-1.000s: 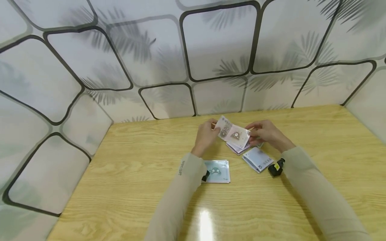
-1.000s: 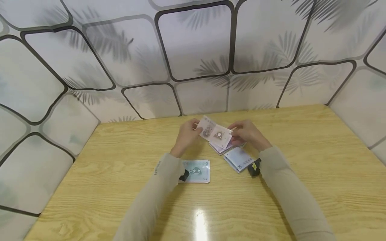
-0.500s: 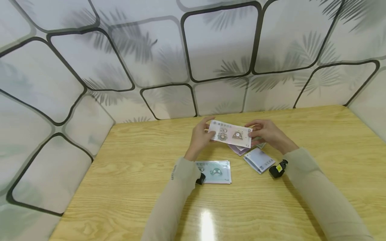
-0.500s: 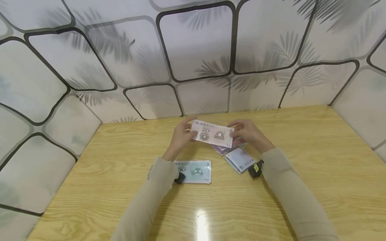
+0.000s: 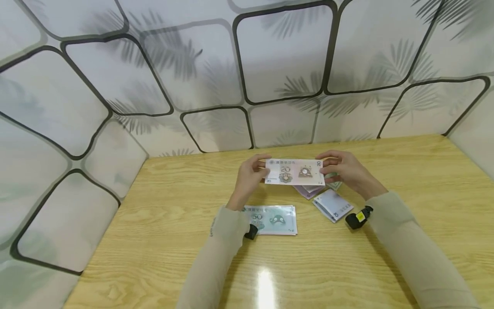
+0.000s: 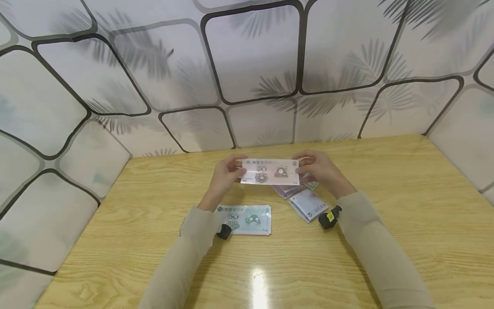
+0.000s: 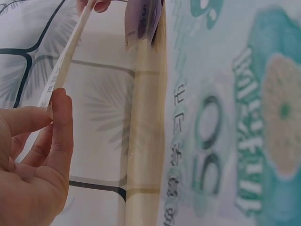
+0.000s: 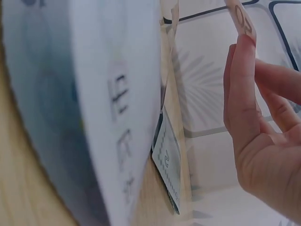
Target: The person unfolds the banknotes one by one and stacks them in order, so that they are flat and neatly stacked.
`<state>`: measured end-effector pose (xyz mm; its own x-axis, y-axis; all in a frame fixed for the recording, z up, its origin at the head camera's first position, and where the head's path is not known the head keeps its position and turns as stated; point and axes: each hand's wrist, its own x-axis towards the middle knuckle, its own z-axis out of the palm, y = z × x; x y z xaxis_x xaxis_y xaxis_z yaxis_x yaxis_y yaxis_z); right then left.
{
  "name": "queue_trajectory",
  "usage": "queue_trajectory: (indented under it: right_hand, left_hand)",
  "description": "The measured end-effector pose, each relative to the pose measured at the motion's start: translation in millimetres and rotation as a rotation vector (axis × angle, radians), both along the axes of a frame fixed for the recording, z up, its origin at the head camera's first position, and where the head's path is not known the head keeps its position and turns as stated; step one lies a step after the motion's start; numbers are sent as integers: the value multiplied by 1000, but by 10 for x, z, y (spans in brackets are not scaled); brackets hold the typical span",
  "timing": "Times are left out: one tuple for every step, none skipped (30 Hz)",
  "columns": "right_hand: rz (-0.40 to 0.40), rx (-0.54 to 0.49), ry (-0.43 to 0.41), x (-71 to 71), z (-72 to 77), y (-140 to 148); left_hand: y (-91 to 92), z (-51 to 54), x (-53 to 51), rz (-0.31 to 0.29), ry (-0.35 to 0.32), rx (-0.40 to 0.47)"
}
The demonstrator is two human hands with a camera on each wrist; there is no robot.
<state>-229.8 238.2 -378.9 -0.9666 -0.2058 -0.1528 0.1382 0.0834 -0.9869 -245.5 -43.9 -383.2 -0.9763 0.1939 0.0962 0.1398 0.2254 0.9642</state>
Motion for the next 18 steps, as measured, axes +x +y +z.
queue_trajectory:
  right_hand:
    - [3,-16,-1,6,3,0]
    - [9,-31,0,13,6,0]
    - [17,-42,4,19,9,-1]
    - [25,-51,6,27,11,-2]
    - [35,-52,9,33,15,-4]
    - [45,-50,13,39,16,-6]
    - [54,-44,15,46,19,-10]
    - [61,-34,18,52,22,-15]
    - [66,-23,19,59,24,-21]
    - [69,-10,20,63,26,-26]
    - [68,1,21,67,29,-32]
    - [67,10,24,69,31,-40]
    - [64,15,26,72,34,-48]
    - [61,18,30,73,37,-55]
    - [58,18,35,74,40,-63]
    - [52,18,38,75,42,-68]
    - [47,17,40,77,45,-74]
    - [43,16,42,79,48,-79]
  left_hand:
    - [-8,2,7,2,5,2]
    - [-16,3,14,5,11,3]
    - [-23,0,19,7,17,8]
    - [-30,-1,25,9,23,11]
    - [-37,-7,28,12,28,12]
    - [-43,-12,33,14,33,14]
    - [-49,-16,38,16,35,18]
    - [-54,-19,44,20,34,20]
    - [-58,-21,50,23,29,24]
    - [-64,-22,57,27,26,22]
    - [-69,-22,65,29,20,25]
    - [-75,-19,73,30,11,33]
    - [-80,-17,80,30,0,42]
    - [-87,-13,87,31,-11,51]
    - [-94,-9,94,29,-19,59]
    - [-102,-5,99,28,-26,65]
    - [-109,-2,103,27,-31,74]
    - [-116,0,107,29,-35,83]
